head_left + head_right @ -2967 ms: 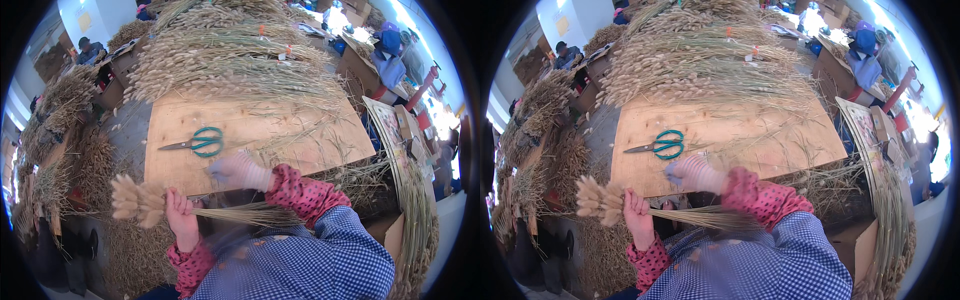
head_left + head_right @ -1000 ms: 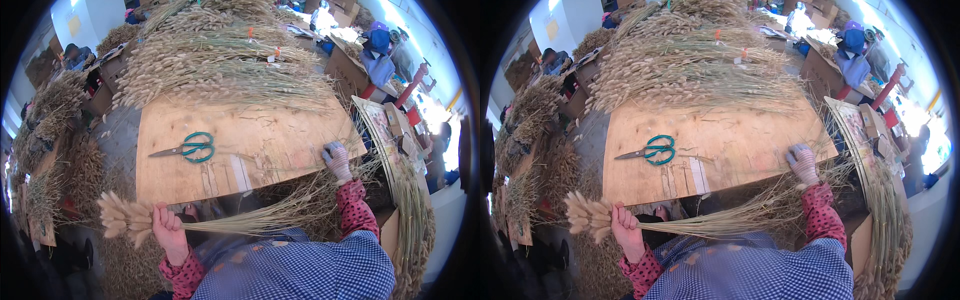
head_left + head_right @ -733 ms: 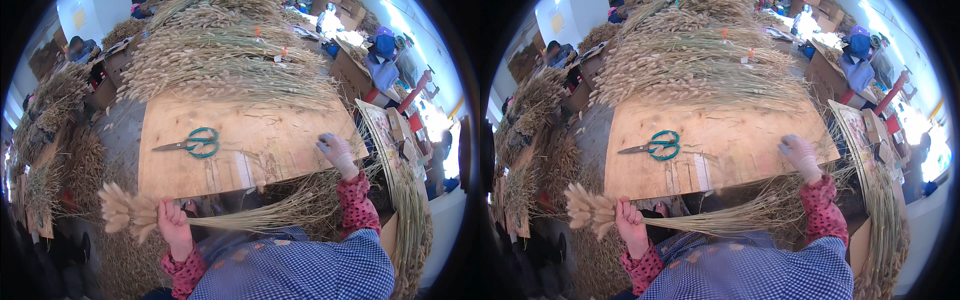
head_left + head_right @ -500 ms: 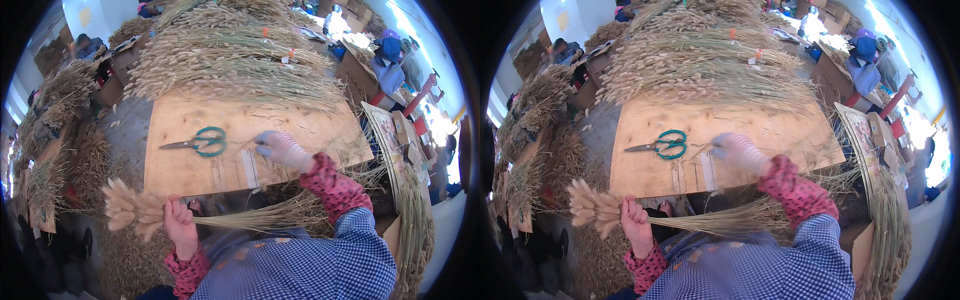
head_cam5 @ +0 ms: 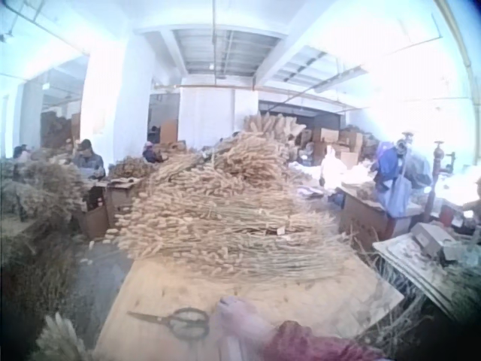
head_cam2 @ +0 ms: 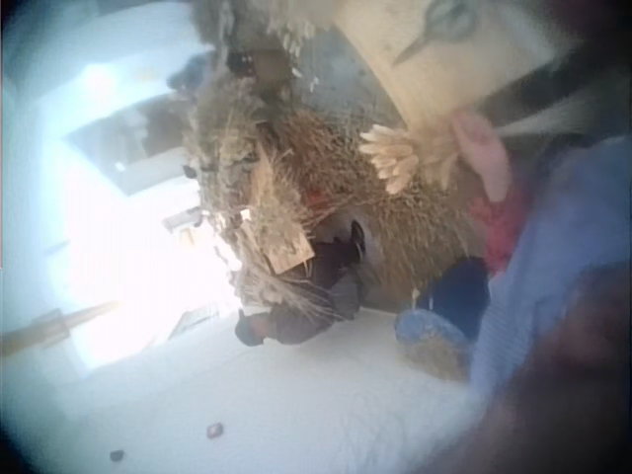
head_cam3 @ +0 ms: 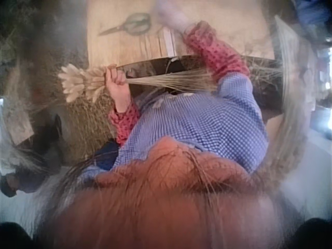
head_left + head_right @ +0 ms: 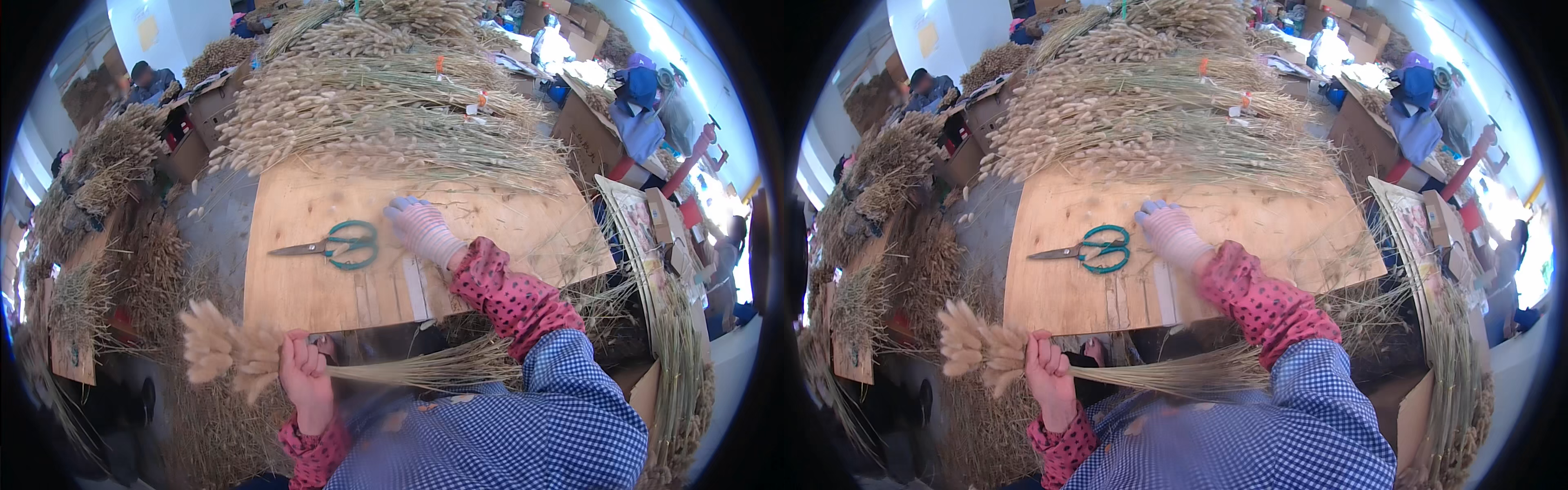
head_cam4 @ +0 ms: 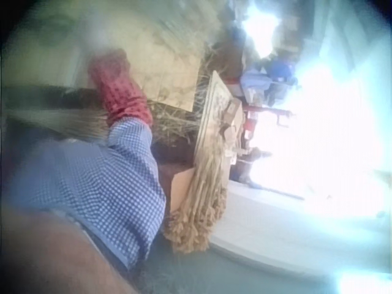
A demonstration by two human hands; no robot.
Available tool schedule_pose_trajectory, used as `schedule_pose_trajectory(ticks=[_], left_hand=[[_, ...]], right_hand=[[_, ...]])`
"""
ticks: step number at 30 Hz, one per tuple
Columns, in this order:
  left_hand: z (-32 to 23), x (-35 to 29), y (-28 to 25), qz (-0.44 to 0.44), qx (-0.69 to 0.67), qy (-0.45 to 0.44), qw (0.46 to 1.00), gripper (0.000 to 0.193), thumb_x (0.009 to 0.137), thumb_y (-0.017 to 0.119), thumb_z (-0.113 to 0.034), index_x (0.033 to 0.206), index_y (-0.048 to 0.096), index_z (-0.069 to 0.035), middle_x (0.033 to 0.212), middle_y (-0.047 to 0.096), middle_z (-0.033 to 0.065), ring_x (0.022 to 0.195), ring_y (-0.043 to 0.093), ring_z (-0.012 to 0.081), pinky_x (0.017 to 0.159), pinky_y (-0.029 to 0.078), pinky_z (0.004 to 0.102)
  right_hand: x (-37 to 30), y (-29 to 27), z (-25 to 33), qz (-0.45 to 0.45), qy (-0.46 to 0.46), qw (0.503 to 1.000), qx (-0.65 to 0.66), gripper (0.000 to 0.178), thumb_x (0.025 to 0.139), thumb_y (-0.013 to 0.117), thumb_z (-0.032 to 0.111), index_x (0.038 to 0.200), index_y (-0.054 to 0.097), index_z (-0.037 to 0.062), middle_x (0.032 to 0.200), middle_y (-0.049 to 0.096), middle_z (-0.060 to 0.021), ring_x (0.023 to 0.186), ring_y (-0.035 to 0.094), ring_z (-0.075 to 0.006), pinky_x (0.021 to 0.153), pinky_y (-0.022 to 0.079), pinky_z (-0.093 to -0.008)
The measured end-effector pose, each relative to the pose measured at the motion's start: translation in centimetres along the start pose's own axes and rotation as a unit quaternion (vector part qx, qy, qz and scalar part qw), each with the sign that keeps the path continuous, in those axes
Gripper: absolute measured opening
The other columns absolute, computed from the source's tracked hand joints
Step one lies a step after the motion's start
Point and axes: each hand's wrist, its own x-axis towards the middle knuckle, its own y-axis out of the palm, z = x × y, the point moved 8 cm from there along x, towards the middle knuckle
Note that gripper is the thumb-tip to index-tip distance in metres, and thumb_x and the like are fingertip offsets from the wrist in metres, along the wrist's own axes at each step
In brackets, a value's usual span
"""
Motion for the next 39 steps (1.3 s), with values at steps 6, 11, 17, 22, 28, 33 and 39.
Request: schedule_pose_trajectory(ticks=[6,11,17,22,28,33,39], left_hand=[[0.3,0.9,-0.6,0.001,0.02,-0.007,1.0,0.028,0.103,0.036,-0.024,0.092,0.051,-0.002,0.057,0.02,-0.0061,0.045,0.017,0.0035,0.039,0.016,0.0204],[1.1,1.2,-0.9,-0.004,-0.013,-0.018,1.0,0.028,0.102,0.036,-0.023,0.093,0.051,-0.002,0.057,0.019,-0.0063,0.045,0.017,0.0033,0.039,0.016,0.0202],[1.2,1.7,-0.4,-0.014,0.026,-0.003,1.0,0.028,0.102,0.036,-0.023,0.094,0.051,-0.001,0.057,0.02,-0.0065,0.045,0.017,0.0031,0.038,0.016,0.0196],[1.6,1.8,0.2,-0.026,0.022,-0.008,0.999,0.026,0.102,0.038,-0.022,0.097,0.053,-0.001,0.058,0.021,-0.0071,0.045,0.018,0.0029,0.039,0.018,0.0193],[1.2,1.9,-0.2,-0.03,0.006,-0.02,0.999,0.027,0.099,0.045,-0.017,0.12,0.051,-0.002,0.06,0.023,-0.0084,0.046,0.021,0.0015,0.041,0.018,0.0185],[0.7,1.6,-0.1,-0.028,-0.02,-0.011,0.999,0.034,0.097,0.046,-0.013,0.128,0.047,0.0,0.061,0.024,-0.0078,0.047,0.021,0.0018,0.041,0.018,0.0176],[0.3,1.2,-0.3,-0.012,-0.02,-0.008,1.0,0.034,0.098,0.044,-0.014,0.128,0.047,0.001,0.061,0.024,-0.0076,0.047,0.021,0.002,0.04,0.018,0.0179]], right_hand=[[-2.0,1.0,-12.3,-0.03,0.138,0.984,-0.107,0.029,0.078,0.055,0.012,0.107,0.059,0.01,0.11,0.057,-0.012,0.105,0.055,-0.0302,0.092,0.041,-0.0431],[-0.4,-0.1,-17.8,-0.008,0.149,0.973,-0.176,0.019,0.082,0.055,0.014,0.099,0.062,0.0083,0.105,0.061,-0.0095,0.096,0.06,-0.0275,0.076,0.049,-0.0404],[2.0,-7.1,-16.2,-0.177,0.086,0.951,0.237,0.014,0.085,0.062,0.016,0.089,0.063,0.0023,0.078,0.062,-0.0129,0.07,0.059,-0.0259,0.067,0.048,-0.0354],[-1.8,-4.9,-7.9,-0.014,0.04,0.93,0.364,0.012,0.084,0.064,0.014,0.088,0.064,0.002,0.073,0.06,-0.0097,0.066,0.056,-0.0156,0.064,0.047,-0.0307],[-7.6,-4.3,-1.3,0.043,0.0,0.923,0.381,0.01,0.084,0.061,0.012,0.088,0.064,0.0039,0.081,0.063,-0.0118,0.074,0.062,-0.0271,0.068,0.05,-0.0347],[-10.7,-3.8,2.4,0.074,-0.065,0.929,0.357,0.009,0.084,0.059,0.01,0.088,0.064,0.0049,0.082,0.063,-0.0119,0.078,0.062,-0.0292,0.07,0.05,-0.0358],[-11.9,-3.8,2.6,0.081,-0.064,0.926,0.363,0.01,0.081,0.06,0.007,0.089,0.063,0.0028,0.085,0.064,-0.0135,0.078,0.062,-0.0305,0.073,0.05,-0.035]])
